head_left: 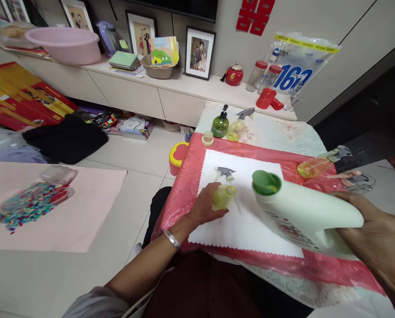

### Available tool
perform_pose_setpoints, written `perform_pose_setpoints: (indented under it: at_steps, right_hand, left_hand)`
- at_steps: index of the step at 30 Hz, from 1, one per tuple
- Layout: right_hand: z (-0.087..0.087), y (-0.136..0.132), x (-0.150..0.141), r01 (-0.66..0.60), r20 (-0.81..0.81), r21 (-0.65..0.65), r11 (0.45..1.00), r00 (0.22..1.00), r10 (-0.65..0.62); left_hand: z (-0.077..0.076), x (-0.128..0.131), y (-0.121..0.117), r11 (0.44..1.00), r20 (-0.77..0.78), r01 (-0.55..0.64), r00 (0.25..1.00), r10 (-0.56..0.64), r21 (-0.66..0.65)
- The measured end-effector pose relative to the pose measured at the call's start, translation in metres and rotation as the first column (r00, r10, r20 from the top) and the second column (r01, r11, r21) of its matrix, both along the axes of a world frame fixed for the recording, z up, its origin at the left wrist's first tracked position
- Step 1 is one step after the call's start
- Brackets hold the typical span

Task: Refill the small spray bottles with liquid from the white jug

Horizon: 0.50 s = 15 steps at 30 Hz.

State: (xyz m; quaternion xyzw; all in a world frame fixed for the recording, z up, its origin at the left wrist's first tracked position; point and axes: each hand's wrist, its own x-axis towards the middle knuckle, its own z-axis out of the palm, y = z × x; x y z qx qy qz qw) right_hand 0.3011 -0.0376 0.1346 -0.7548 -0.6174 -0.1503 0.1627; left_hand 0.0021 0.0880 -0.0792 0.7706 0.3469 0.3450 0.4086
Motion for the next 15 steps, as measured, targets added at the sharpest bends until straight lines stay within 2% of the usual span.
perform_pose_setpoints:
  at_steps: [2, 4, 8, 11, 15]
  right_hand:
    - [0.0, -0.003, 0.0, -0.126, 0.086, -0.024, 0.992, 0.988, 0.127]
    - [-0.001, -0.004, 0.001, -0.162, 0.129, -0.077, 0.984, 0.977, 0.171]
    - [0.001, -0.004, 0.001, -0.118, 0.112, -0.192, 0.974, 0.984, 0.142]
    - [0.008, -0.001, -0.003, -0.034, 0.102, -0.25, 0.968, 0.993, 0.061]
    - [0.017, 0.004, -0.009, 0.074, 0.109, -0.364, 0.928, 0.993, -0.037]
  left_hand:
    - [-0.001, 0.0, 0.0, 1.0, 0.002, 0.004, 1.0, -0.004, 0.003]
    - [-0.002, 0.0, 0.0, 1.0, 0.007, 0.006, 1.0, -0.006, 0.008]
    - [-0.004, 0.0, 0.0, 1.0, 0.001, 0.011, 1.0, -0.011, 0.007]
    - [-0.004, 0.0, 0.001, 1.0, -0.001, 0.011, 1.0, -0.011, 0.006]
    - [-0.004, 0.001, 0.001, 1.0, 0.001, 0.019, 1.0, -0.019, 0.024]
